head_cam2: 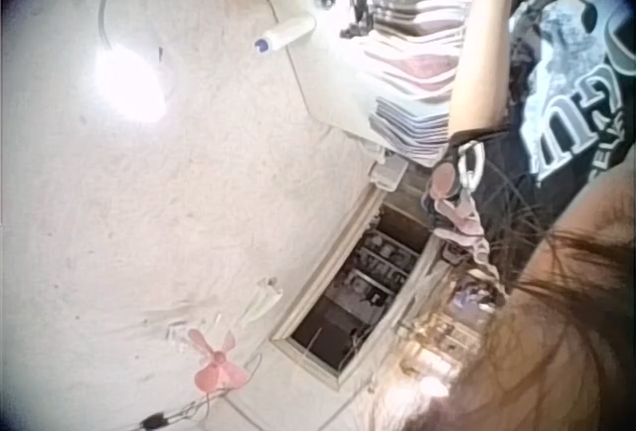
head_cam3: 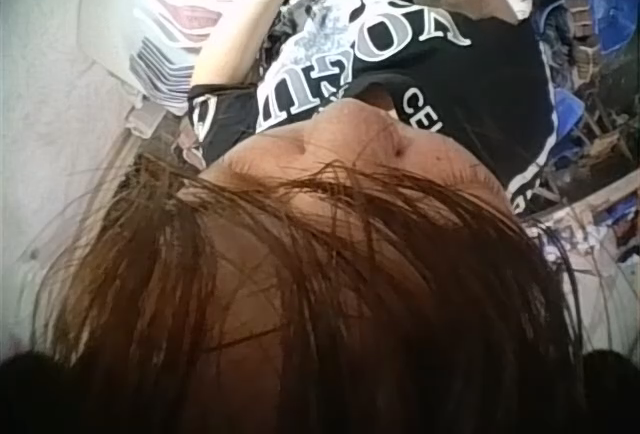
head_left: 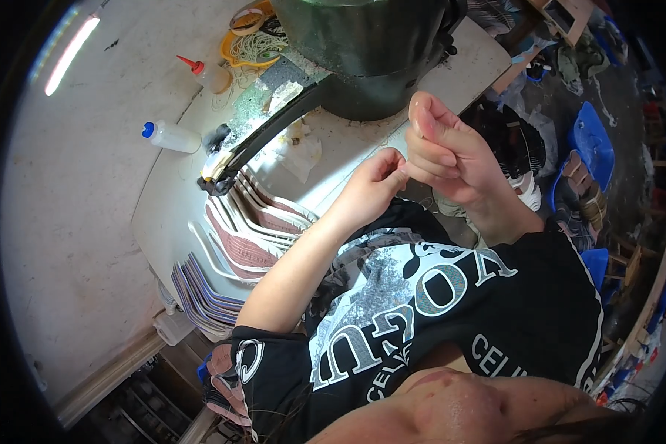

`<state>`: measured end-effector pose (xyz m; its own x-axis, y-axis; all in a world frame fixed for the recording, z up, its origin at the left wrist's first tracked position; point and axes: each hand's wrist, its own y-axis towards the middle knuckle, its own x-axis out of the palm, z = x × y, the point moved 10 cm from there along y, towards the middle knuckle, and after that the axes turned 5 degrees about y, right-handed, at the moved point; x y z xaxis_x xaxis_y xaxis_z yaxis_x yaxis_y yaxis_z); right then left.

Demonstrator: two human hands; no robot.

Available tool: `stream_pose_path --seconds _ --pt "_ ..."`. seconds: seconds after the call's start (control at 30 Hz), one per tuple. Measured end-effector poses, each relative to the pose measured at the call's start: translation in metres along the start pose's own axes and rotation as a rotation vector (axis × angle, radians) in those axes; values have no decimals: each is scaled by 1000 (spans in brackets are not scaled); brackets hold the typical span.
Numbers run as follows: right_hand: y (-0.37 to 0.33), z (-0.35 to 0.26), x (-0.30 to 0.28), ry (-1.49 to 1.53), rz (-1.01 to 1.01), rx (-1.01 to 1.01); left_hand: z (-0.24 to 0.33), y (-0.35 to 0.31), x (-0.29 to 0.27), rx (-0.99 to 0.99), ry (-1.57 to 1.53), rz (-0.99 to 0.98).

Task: Applying glue and assembling shoe sole components.

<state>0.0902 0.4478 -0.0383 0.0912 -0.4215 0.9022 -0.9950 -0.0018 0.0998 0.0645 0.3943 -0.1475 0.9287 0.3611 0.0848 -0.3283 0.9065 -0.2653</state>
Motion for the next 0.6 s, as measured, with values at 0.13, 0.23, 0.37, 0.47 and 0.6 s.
stream_pose_path --seconds 0.13,0.23,0.37,0.47,0.6 --pt "0 -3 -8 -60 91 -51 -12 7 8 -74 183 -17" --pt "-5 -3 -21 -118 253 -61 19 7 15 184 487 21" --pt "-9 -11 -19 -231 273 -64 55 -4 2 351 377 182" --pt "-11 -20 -12 -364 289 -74 83 -21 -22 410 215 341" --pt "-15 -27 -1 -579 354 -74 126 -49 -32 569 95 356"
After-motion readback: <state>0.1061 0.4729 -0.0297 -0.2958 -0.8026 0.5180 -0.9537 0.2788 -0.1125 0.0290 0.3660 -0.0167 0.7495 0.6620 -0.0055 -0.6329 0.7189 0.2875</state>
